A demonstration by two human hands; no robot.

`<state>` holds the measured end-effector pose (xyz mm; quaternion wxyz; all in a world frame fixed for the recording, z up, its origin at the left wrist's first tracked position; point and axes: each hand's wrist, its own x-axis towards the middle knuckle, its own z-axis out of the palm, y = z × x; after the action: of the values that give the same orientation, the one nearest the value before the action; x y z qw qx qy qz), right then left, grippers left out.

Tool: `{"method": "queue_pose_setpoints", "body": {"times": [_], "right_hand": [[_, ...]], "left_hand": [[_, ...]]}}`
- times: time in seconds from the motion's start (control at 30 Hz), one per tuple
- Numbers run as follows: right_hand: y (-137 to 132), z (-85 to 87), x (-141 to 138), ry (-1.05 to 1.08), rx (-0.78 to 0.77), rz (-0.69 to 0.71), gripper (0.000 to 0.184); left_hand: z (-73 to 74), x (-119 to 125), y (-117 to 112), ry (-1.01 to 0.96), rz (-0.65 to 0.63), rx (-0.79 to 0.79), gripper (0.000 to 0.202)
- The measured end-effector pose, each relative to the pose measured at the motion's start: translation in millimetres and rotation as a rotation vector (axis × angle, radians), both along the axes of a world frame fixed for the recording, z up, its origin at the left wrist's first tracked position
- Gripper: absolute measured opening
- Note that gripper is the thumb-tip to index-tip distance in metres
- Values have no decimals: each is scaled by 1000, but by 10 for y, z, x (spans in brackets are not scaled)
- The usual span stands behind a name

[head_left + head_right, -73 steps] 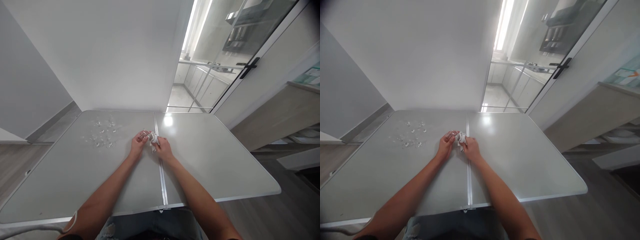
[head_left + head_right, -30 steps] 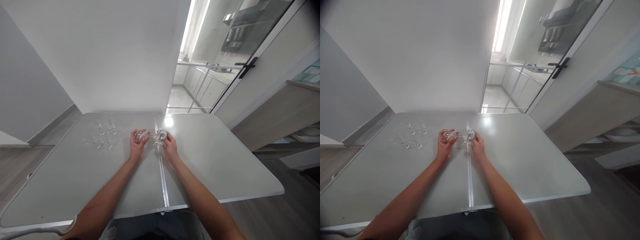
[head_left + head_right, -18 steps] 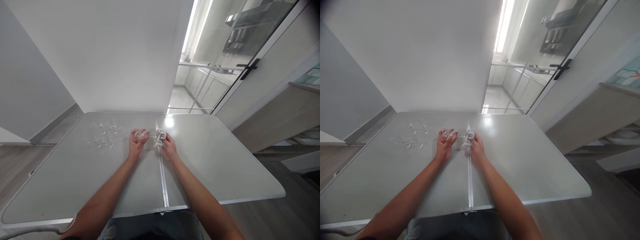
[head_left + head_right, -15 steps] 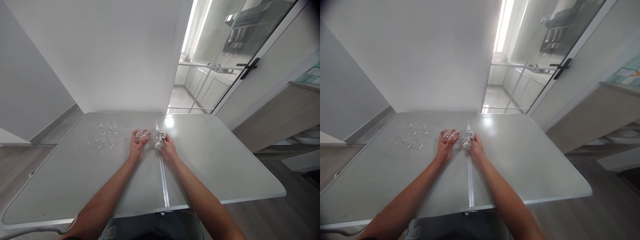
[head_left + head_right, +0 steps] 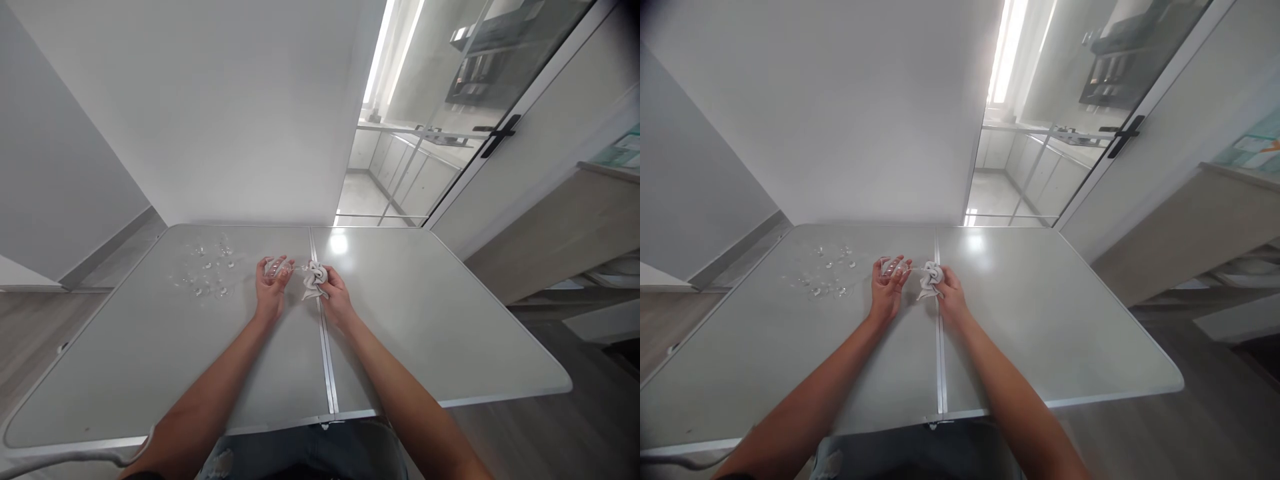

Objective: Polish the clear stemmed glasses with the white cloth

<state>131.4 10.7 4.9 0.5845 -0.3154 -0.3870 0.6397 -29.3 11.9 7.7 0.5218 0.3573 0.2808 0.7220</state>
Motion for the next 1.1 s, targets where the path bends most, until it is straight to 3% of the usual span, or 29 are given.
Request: {"method": "queue_pose_setpoints", "body": {"times": [0.17,0.33,0.5,0.7,0.8,0.93,1.0,1.1], "right_hand": [[25,-17,4,38,7,-44,31],[13,-36,-12,120,-34,13,30],[61,-34,31,190,-17,-59,25],[-6,-13,-12,94,-58,53,27],[-32,20,12,10,-54,5,29],[-22,59,153,-263,63,-239,38],[-33,72,190,-550,209,-329,42],[-65,62,145,-1000,416,-377,27]], "left_hand": [[-27,6,-4,-8,-114,-3,55],[-62,-7,17,-48,-48,15,54],[-90,10,11,-2,-193,12,55],[-146,-36,97,-39,-20,36,51],[-169,-78,135,-23,39,24,51],[-148,-80,118,85,99,34,55],[-127,-56,83,162,90,52,58],[-112,-11,20,271,13,81,61]]}}
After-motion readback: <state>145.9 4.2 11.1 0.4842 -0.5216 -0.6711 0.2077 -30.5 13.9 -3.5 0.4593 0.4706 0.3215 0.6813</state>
